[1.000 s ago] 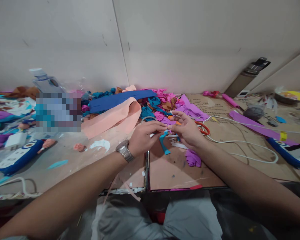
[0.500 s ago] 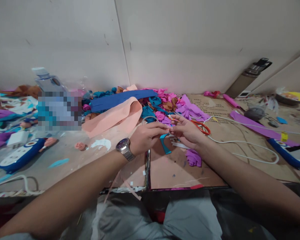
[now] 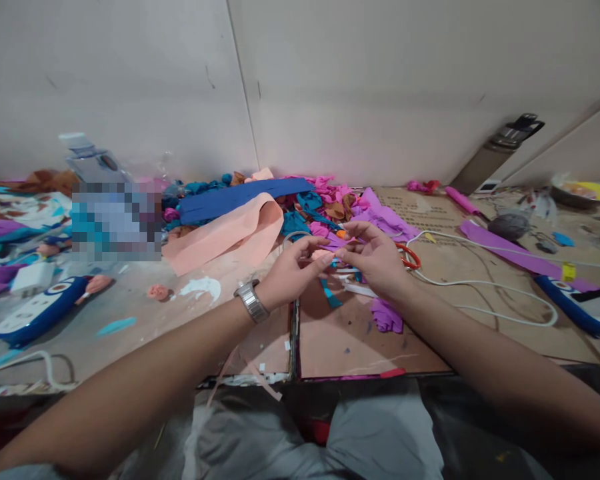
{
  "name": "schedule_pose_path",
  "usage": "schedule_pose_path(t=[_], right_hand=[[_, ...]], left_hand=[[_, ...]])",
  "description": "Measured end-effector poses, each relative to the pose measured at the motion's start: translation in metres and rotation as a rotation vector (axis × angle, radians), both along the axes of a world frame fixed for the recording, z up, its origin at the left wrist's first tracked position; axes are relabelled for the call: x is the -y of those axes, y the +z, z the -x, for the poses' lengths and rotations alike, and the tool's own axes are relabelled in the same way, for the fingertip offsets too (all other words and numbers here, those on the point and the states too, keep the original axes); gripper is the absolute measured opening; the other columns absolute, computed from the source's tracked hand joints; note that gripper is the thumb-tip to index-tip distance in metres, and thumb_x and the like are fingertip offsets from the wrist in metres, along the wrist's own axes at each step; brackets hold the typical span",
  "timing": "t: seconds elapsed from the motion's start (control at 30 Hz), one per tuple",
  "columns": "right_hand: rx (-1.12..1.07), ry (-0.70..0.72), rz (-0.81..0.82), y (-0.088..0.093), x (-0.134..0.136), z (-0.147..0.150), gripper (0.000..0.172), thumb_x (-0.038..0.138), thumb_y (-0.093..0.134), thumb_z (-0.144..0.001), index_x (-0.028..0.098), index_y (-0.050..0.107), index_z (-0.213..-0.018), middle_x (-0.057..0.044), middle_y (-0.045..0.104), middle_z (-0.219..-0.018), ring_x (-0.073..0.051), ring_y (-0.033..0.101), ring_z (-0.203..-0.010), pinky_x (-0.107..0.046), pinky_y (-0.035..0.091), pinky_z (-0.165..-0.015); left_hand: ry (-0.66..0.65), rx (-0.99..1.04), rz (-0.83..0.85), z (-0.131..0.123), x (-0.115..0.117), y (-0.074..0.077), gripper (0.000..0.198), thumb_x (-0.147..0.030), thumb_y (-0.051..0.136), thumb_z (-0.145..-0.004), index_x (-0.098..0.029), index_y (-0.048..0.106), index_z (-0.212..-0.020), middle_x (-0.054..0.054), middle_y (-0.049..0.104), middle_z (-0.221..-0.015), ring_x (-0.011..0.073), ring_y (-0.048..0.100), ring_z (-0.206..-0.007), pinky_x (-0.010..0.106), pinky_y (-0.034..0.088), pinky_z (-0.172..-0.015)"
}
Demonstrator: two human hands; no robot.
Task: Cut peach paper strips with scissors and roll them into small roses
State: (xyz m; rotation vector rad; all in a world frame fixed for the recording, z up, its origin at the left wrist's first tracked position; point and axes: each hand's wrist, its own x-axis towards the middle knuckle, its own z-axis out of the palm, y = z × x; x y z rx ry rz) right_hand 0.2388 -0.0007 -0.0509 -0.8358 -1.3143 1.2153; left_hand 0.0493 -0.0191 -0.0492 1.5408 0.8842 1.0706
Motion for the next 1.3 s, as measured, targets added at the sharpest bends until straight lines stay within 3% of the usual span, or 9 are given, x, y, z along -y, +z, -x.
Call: schedule_pose_path(t=[0.1, 0.27, 0.63, 0.8, 0.93, 1.03, 1.17, 1.3], right_hand=[[0.116, -0.026, -0.203, 0.0, 0.006, 0.001, 0.04, 0.026, 0.085, -0.073, 0.026, 0.065, -0.108, -0.001, 0.062, -0.1, -0.013, 0.065, -0.079, -0.03, 0.058, -0.073], [0.246, -0.074, -0.386, 0.0, 0.013, 0.002, 0.034, 0.03, 0.083, -0.08, 0.026, 0.067, -0.11, -0.003, 0.064, -0.099, -0.016, 0.067, -0.084, -0.032, 0.06, -0.077], [0.179, -0.055, -0.254, 0.002, 0.013, 0.007, 0.038, 0.025, 0.083, -0.076, 0.025, 0.064, -0.109, -0.001, 0.064, -0.098, -0.015, 0.066, -0.082, -0.034, 0.058, -0.079], [0.109, 0.003, -0.071, 0.005, 0.012, 0.007, 0.048, 0.024, 0.086, -0.068, 0.025, 0.064, -0.11, 0.001, 0.061, -0.093, -0.012, 0.061, -0.073, -0.029, 0.056, -0.068], [0.082, 0.024, 0.09, 0.006, 0.011, 0.006, 0.055, 0.024, 0.089, -0.063, 0.025, 0.063, -0.111, 0.0, 0.059, -0.102, -0.009, 0.06, -0.066, -0.026, 0.054, -0.058], [0.111, 0.018, -0.007, 0.003, 0.011, 0.005, 0.051, 0.026, 0.087, -0.069, 0.025, 0.061, -0.113, -0.001, 0.06, -0.106, -0.011, 0.064, -0.07, -0.029, 0.058, -0.064], [0.277, -0.029, -0.443, -0.001, 0.012, 0.002, 0.042, 0.026, 0.082, -0.079, 0.028, 0.064, -0.117, -0.005, 0.061, -0.114, -0.02, 0.067, -0.1, -0.04, 0.059, -0.091], [0.419, -0.072, -0.625, 0.0, 0.012, -0.002, 0.036, 0.028, 0.075, -0.087, 0.032, 0.064, -0.121, -0.007, 0.063, -0.117, -0.023, 0.067, -0.1, -0.044, 0.059, -0.091]], left_hand=[[-0.016, 0.052, 0.13, -0.004, 0.004, 0.003, 0.043, -0.045, 0.073, -0.086, -0.015, 0.06, -0.114, 0.008, 0.068, -0.107, 0.016, 0.07, -0.084, 0.028, 0.061, -0.071], [-0.012, 0.123, 0.117, -0.006, 0.007, 0.009, 0.04, -0.043, 0.079, -0.079, -0.014, 0.061, -0.099, 0.003, 0.067, -0.088, 0.0137, 0.068, -0.074, 0.027, 0.058, -0.072], [0.1, -0.139, -0.185, 0.001, 0.002, 0.004, 0.012, -0.027, 0.067, -0.086, -0.015, 0.064, -0.087, 0.004, 0.068, -0.084, 0.0152, 0.065, -0.079, 0.027, 0.051, -0.073], [0.139, -0.297, -0.323, 0.004, 0.007, 0.008, 0.008, -0.022, 0.065, -0.084, -0.016, 0.067, -0.089, 0.002, 0.068, -0.081, 0.0139, 0.061, -0.073, 0.025, 0.046, -0.067], [0.143, -0.378, -0.414, 0.005, 0.008, 0.011, 0.007, -0.019, 0.065, -0.083, -0.016, 0.068, -0.088, 0.001, 0.068, -0.077, 0.0131, 0.06, -0.071, 0.025, 0.044, -0.065], [0.141, -0.256, -0.203, 0.004, 0.004, 0.011, 0.01, -0.024, 0.069, -0.081, -0.015, 0.067, -0.084, 0.002, 0.068, -0.074, 0.0137, 0.062, -0.069, 0.025, 0.046, -0.064], [0.042, 0.071, 0.269, 0.002, -0.001, 0.012, 0.017, -0.026, 0.074, -0.076, -0.014, 0.062, -0.078, 0.002, 0.067, -0.07, 0.0136, 0.066, -0.065, 0.025, 0.051, -0.063], [-0.041, 0.236, 0.451, 0.002, 0.0, 0.014, 0.018, -0.024, 0.077, -0.072, -0.013, 0.062, -0.074, 0.001, 0.066, -0.07, 0.0105, 0.064, -0.061, 0.023, 0.05, -0.06]])
